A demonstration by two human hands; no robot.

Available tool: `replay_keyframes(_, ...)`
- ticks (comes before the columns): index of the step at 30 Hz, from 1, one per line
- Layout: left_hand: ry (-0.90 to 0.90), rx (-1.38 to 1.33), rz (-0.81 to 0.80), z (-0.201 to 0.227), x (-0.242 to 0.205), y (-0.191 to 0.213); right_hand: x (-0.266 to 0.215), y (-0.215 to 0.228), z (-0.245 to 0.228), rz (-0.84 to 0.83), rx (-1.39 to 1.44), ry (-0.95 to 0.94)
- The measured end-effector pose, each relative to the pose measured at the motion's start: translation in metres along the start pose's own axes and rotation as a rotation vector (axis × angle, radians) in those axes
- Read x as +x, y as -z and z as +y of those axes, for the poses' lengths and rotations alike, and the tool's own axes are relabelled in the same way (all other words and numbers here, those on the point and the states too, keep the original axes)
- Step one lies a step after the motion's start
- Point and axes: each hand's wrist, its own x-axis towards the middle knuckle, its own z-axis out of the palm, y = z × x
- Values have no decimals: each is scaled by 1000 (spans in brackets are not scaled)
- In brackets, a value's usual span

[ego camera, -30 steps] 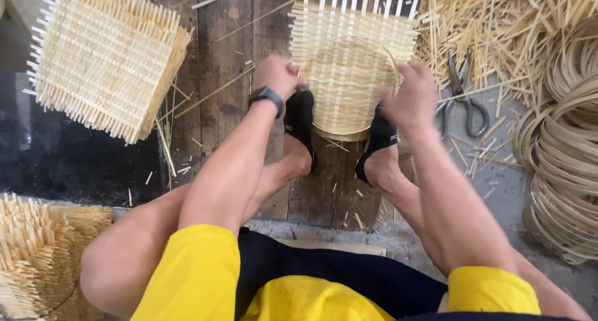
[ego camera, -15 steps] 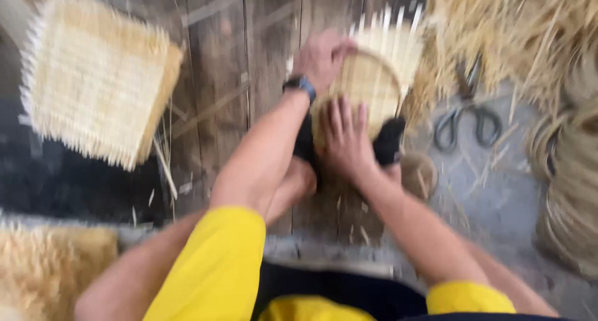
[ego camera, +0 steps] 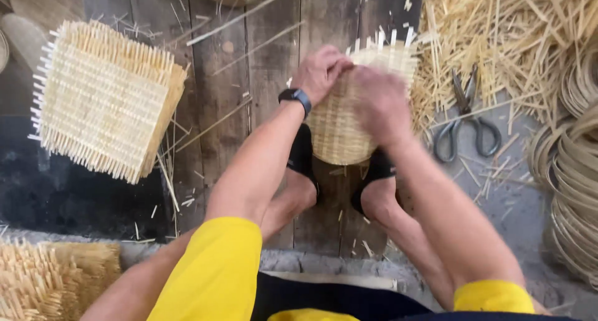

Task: Constructing and trimming bamboo lids using a wooden mold and shears.

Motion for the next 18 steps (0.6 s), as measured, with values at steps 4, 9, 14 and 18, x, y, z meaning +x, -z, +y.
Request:
replay_keyframes(4,-71,15,30,-14,-2,-12,36,-2,38,465,20,25)
replay_keyframes(9,133,-134,-28,-18,12,-13,35,-34,67,91,512,-522)
replay_keyframes(14,222,-214,-40,-37,24,-15,44,-20,75,107,925,-773)
replay_keyframes(18,222,-308,-55,-55,29,-17,0,-10,106,309,630,-446)
